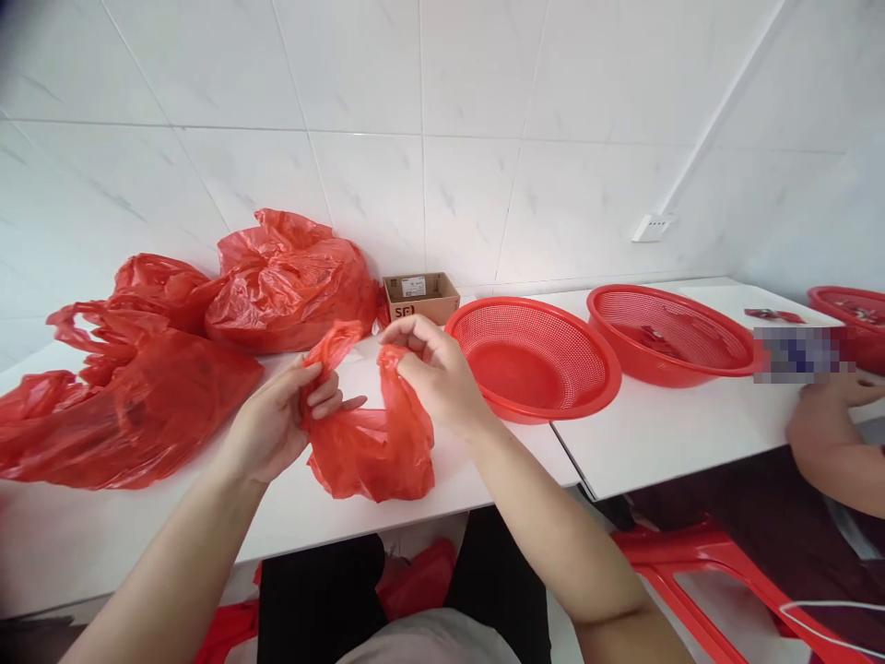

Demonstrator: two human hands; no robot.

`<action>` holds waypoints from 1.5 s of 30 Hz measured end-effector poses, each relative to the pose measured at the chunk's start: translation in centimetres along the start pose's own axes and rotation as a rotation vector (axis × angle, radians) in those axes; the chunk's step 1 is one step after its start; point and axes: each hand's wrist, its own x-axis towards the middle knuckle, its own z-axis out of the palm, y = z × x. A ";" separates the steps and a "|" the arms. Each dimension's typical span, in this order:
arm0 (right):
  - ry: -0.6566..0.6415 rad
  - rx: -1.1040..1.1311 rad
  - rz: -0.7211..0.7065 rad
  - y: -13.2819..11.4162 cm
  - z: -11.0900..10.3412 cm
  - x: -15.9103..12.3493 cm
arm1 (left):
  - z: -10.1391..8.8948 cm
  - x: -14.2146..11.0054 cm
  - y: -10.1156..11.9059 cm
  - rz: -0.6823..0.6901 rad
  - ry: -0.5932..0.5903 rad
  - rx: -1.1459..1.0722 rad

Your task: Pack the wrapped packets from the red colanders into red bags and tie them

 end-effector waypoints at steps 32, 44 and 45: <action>-0.181 -0.287 0.024 -1.1 1.6 -2.3 | -1.2 1.1 1.5 0.053 -0.233 0.526; -0.100 -0.098 0.184 7.0 2.0 0.0 | -2.0 1.2 -0.1 0.496 -0.177 1.121; -0.112 -0.044 0.215 7.3 2.2 0.0 | -2.2 1.2 -0.5 0.539 -0.141 1.146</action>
